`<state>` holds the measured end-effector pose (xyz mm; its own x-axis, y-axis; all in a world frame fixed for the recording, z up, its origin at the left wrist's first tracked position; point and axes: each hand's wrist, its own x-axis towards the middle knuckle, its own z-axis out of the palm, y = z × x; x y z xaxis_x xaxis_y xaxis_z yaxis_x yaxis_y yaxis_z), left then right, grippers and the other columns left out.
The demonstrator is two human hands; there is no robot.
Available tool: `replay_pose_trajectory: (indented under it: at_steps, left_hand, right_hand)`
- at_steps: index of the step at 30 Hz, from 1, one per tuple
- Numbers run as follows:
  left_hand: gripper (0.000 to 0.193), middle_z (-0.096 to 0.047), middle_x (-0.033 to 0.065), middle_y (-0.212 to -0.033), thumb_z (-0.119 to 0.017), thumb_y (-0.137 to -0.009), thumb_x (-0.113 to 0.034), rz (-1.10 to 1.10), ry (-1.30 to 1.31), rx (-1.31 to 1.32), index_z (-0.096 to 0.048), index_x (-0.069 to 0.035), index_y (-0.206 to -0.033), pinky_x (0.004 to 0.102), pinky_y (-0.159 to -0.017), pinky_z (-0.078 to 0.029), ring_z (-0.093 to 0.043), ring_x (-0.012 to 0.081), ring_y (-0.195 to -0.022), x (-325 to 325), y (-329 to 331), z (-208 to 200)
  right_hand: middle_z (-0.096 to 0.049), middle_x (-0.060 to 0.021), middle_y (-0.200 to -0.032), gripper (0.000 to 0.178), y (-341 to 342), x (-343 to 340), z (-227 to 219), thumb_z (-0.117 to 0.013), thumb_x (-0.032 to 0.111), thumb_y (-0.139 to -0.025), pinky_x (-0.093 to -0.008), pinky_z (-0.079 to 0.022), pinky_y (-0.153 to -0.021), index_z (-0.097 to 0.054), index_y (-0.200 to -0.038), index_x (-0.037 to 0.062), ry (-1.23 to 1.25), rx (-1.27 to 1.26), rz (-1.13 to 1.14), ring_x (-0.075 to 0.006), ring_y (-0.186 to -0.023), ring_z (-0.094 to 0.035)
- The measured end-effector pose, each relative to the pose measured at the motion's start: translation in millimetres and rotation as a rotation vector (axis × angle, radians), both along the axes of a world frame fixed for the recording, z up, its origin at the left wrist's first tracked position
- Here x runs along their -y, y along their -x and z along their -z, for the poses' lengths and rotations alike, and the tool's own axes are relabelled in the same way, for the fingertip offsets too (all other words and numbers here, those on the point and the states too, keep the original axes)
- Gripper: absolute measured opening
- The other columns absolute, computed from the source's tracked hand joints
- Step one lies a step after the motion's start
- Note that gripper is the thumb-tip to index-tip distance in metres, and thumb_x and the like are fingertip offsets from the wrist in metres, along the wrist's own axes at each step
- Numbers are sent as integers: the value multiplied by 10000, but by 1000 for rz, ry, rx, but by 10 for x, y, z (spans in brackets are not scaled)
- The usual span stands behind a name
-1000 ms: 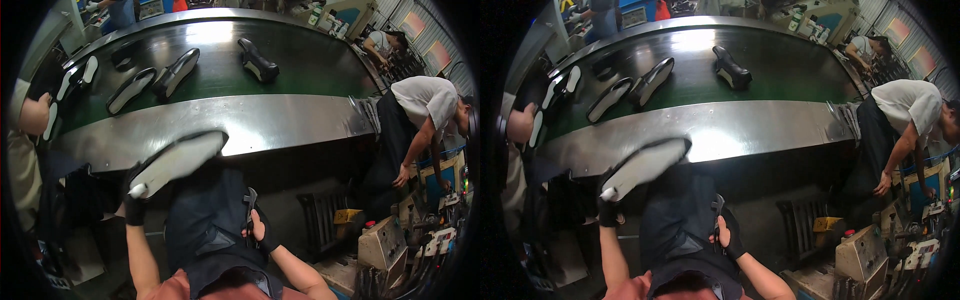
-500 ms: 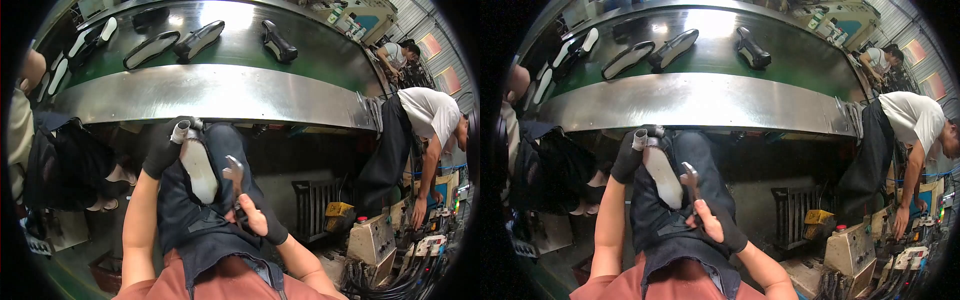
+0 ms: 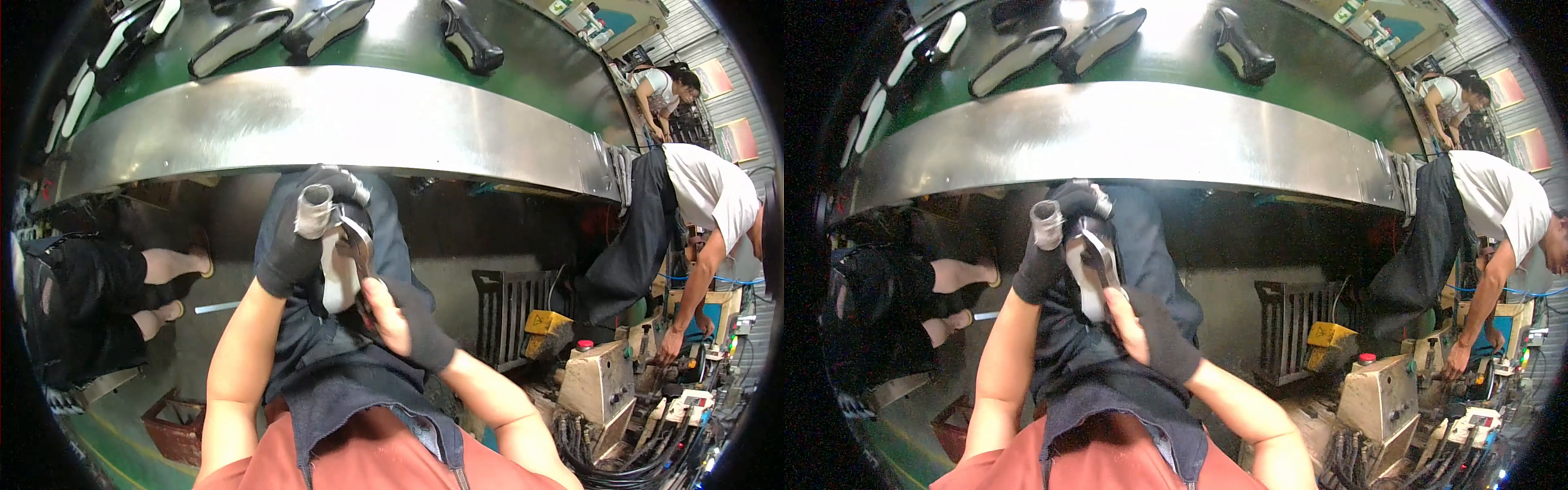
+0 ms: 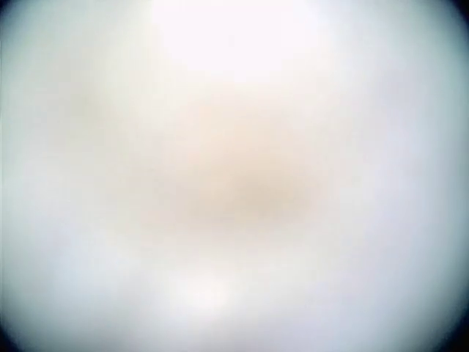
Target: The user is using a tool to pull and shape the upper part of a shoe onto a last at a factory conveyor belt.
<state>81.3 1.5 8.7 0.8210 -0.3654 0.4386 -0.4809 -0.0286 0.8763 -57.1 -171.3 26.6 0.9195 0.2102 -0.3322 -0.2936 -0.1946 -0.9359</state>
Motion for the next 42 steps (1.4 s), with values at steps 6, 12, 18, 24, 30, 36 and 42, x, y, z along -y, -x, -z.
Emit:
replay_pose_trajectory:
  at_steps: [6, 12, 18, 24, 30, 36, 42]
  left_hand:
    - [321, -658, 96, -981, -507, -952, -297, -29, 96, -111, -663, -18, -921, 373, -899, -466, -620, 272, -929, 25, -58, 55]
    - [509, -670, 113, -1009, -445, -973, -472, 17, 131, -102, -682, -24, -931, 399, -976, -432, -612, 279, -1015, -67, 64, 21]
    - [692, -675, 129, -965, -330, -980, -600, 48, 190, -132, -696, -18, -894, 415, -1004, -403, -608, 285, -1030, 17, 96, 46]
    - [691, -665, 143, -1110, -300, -965, -588, 106, 366, -434, -652, -2, -1063, 428, -1105, -335, -549, 278, -1212, -165, 728, -169]
    - [413, -546, 151, -1342, -540, -891, -8, 90, 465, -1080, -532, -38, -1303, 408, -1106, -368, -528, 271, -1253, -235, 1412, -161]
    - [422, -604, 138, -1263, -591, -878, -70, -31, 478, -1106, -538, -36, -1295, 429, -1125, -328, -540, 273, -1228, -217, 1382, -233]
    - [567, -535, 126, -1355, -428, -1011, -462, -4, 358, -771, -466, -41, -1390, 372, -1099, -365, -509, 244, -1253, -214, 1239, 798]
  right_hand:
    - [-624, -174, -792, 315, -40, -340, 505, -467, 251, -1024, -401, -452, -653, -597, -879, 4, 100, 269, 173, -327, -716, -599]
    - [-619, 0, -797, 406, 10, -118, 326, -440, 370, -1054, -276, -443, -640, -605, -892, 37, -284, 19, 78, -113, -682, -552]
    - [-567, -11, -661, 407, 136, -286, 164, -445, 372, -1042, -298, -438, -582, -577, -844, 41, -72, -87, 184, -106, -621, -563]
    - [-593, -217, -910, 484, 520, -113, 223, -521, 95, -890, -429, -467, -730, -509, -1368, 26, 132, 232, -169, -384, -824, -586]
    - [-575, -200, -1161, 417, 1180, 352, 794, -586, 277, -874, -424, -485, -947, -577, -1189, 5, 143, 553, -506, -426, -1047, -587]
    - [-564, -219, -1137, 454, 1203, 355, 810, -622, 398, -817, -468, -483, -936, -599, -1011, -11, 46, 308, -481, -412, -1096, -574]
    - [-591, -209, -1064, 307, 1003, 240, 726, -631, 266, -832, -445, -493, -819, -603, -975, -4, 148, 340, -481, -387, -1000, -599]
